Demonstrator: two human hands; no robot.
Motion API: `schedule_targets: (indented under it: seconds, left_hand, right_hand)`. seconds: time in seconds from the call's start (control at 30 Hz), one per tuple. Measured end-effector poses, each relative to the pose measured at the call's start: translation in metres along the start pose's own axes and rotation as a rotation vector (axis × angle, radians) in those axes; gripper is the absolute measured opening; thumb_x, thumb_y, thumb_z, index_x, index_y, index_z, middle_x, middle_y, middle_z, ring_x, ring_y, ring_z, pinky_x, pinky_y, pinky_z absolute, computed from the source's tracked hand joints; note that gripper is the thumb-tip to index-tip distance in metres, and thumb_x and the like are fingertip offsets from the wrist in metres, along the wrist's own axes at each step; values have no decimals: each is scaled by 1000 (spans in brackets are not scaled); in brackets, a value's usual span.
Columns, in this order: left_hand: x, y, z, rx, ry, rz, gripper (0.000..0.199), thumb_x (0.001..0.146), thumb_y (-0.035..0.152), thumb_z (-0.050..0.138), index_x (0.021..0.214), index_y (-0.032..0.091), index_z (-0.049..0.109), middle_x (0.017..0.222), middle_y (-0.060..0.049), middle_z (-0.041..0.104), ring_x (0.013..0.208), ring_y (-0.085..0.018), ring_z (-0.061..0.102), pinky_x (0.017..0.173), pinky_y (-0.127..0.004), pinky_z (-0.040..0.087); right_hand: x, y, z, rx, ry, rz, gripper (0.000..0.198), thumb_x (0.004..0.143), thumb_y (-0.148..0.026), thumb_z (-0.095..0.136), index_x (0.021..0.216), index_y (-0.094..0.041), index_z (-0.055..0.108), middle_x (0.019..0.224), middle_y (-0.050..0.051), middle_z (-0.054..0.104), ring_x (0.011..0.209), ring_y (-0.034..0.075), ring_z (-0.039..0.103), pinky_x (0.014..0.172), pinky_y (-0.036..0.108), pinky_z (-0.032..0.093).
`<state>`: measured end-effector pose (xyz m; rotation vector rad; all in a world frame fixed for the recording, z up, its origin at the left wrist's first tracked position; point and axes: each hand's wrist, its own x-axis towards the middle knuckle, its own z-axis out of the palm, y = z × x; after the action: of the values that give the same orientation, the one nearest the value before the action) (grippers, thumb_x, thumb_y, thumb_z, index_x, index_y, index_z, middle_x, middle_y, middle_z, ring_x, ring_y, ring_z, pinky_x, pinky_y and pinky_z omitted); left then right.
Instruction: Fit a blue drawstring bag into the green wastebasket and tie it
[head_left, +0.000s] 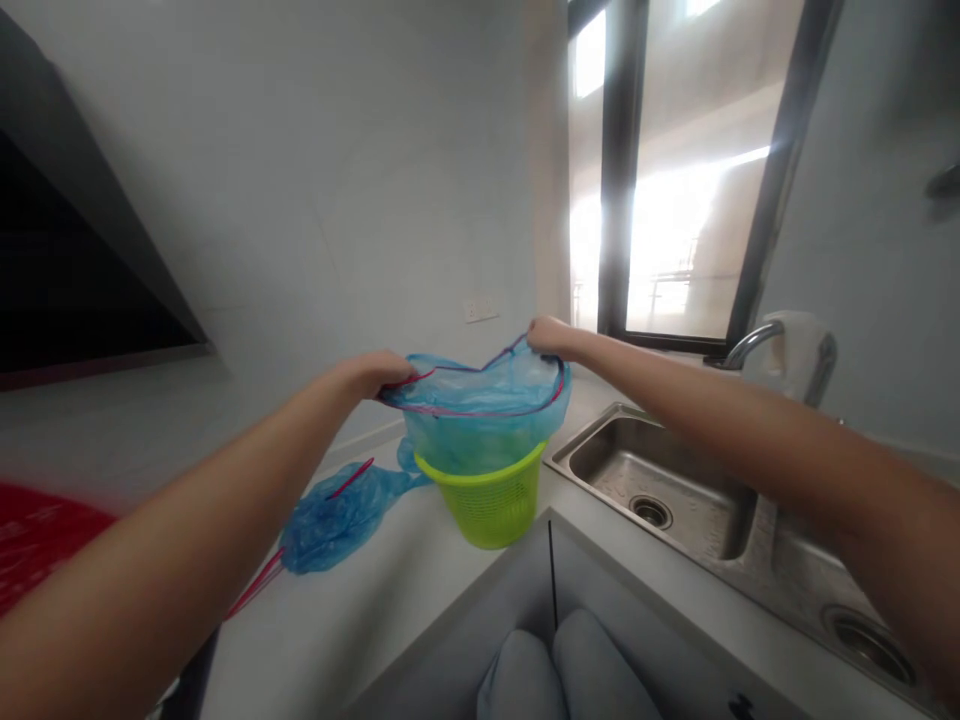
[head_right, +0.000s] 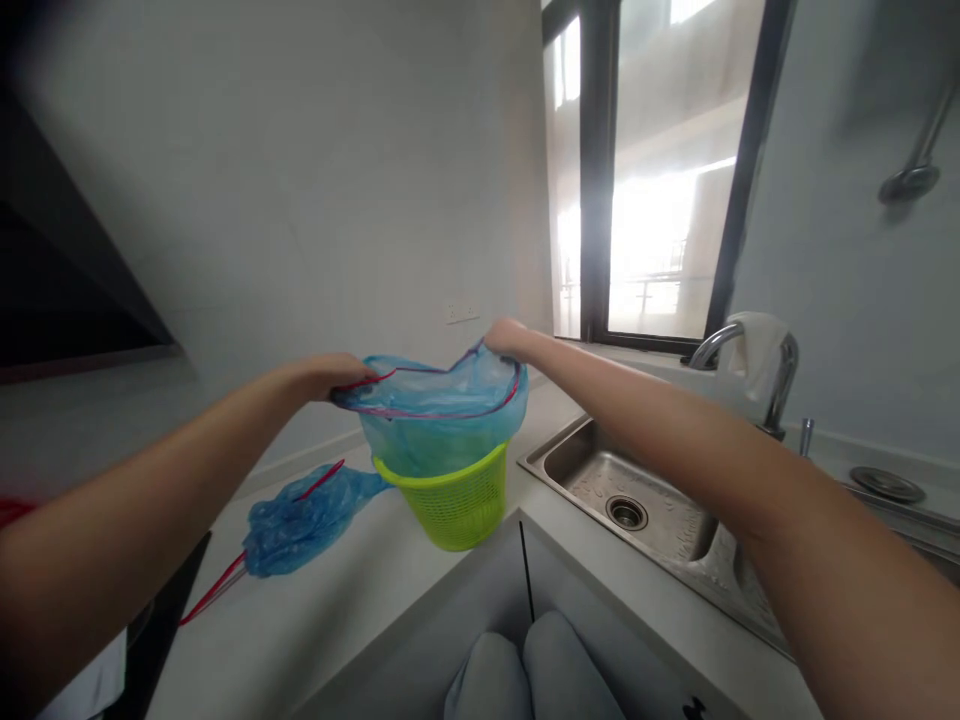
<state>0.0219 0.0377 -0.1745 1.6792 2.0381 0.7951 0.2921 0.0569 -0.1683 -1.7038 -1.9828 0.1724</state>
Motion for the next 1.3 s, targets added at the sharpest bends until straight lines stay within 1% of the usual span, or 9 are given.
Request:
schedule_targets:
  seconds: [0.13, 0.4, 0.5, 0.6, 0.73, 0.8, 0.9, 1.07, 1.3]
  left_hand:
    - [3, -28, 8, 102, -8, -45, 18, 75, 32, 68, 71, 15, 65, 71, -13, 68, 61, -27, 65, 50, -31, 48]
    - [4, -101, 39, 299, -54, 32, 28, 77, 37, 58, 56, 19, 58, 58, -12, 59, 64, -30, 64, 59, -34, 46]
    - [2, -111, 49, 276, 8, 63, 22, 80, 33, 53, 74, 17, 66, 75, -15, 67, 79, -32, 67, 69, -35, 49]
    - [-11, -109, 55, 234, 148, 195, 42, 84, 34, 45, 116, 13, 63, 108, -17, 70, 102, -32, 66, 87, -38, 50]
    - [-35, -97, 66, 362, 133, 464, 54, 85, 40, 49, 134, 17, 55, 131, -14, 62, 124, -33, 56, 108, -43, 41]
    - [-41, -92, 74, 444, 80, 452, 60, 87, 43, 51, 140, 16, 51, 132, -16, 61, 124, -35, 55, 107, -44, 42]
    - [-37, -91, 85, 495, 193, 371, 69, 90, 41, 50, 148, 6, 39, 135, -22, 57, 126, -37, 54, 105, -43, 43]
    - [-22, -97, 82, 649, 203, 251, 39, 91, 38, 44, 105, 12, 70, 108, -22, 65, 111, -40, 59, 98, -44, 46]
    - [-22, -93, 55, 236, 182, 214, 27, 88, 35, 40, 78, 20, 59, 81, -10, 67, 83, -28, 64, 68, -33, 45]
  right_hand:
    - [-7, 14, 35, -130, -21, -14, 18, 87, -16, 60, 93, -9, 76, 104, 21, 74, 101, 34, 70, 80, 32, 52]
    - [-35, 56, 92, -229, -41, -41, 37, 94, -35, 52, 99, -8, 77, 103, 24, 74, 98, 34, 71, 80, 35, 51]
    - [-41, 62, 105, -231, -4, -67, 37, 97, -35, 48, 97, -11, 76, 102, 22, 75, 97, 33, 71, 81, 35, 49]
    - [-42, 63, 109, -205, 69, -101, 38, 101, -36, 41, 97, -15, 73, 103, 17, 75, 98, 29, 69, 83, 34, 47]
    - [-46, 55, 104, 181, 176, -203, 41, 103, -39, 37, 80, -18, 64, 83, 8, 72, 81, 22, 66, 76, 28, 47]
    - [-51, 46, 101, 471, 129, -240, 42, 102, -44, 37, 80, -18, 61, 80, 5, 69, 76, 19, 65, 72, 26, 48]
    - [-55, 28, 99, 735, -52, -257, 43, 101, -51, 38, 86, -18, 61, 84, 3, 70, 76, 18, 65, 68, 24, 50]
    - [-32, 9, 110, 529, -200, -139, 37, 105, -36, 36, 90, -17, 64, 102, 8, 74, 93, 20, 67, 78, 25, 51]
    - [-23, -7, 133, 355, -565, -80, 14, 89, -25, 68, 82, -18, 77, 89, 8, 79, 74, 21, 72, 70, 29, 55]
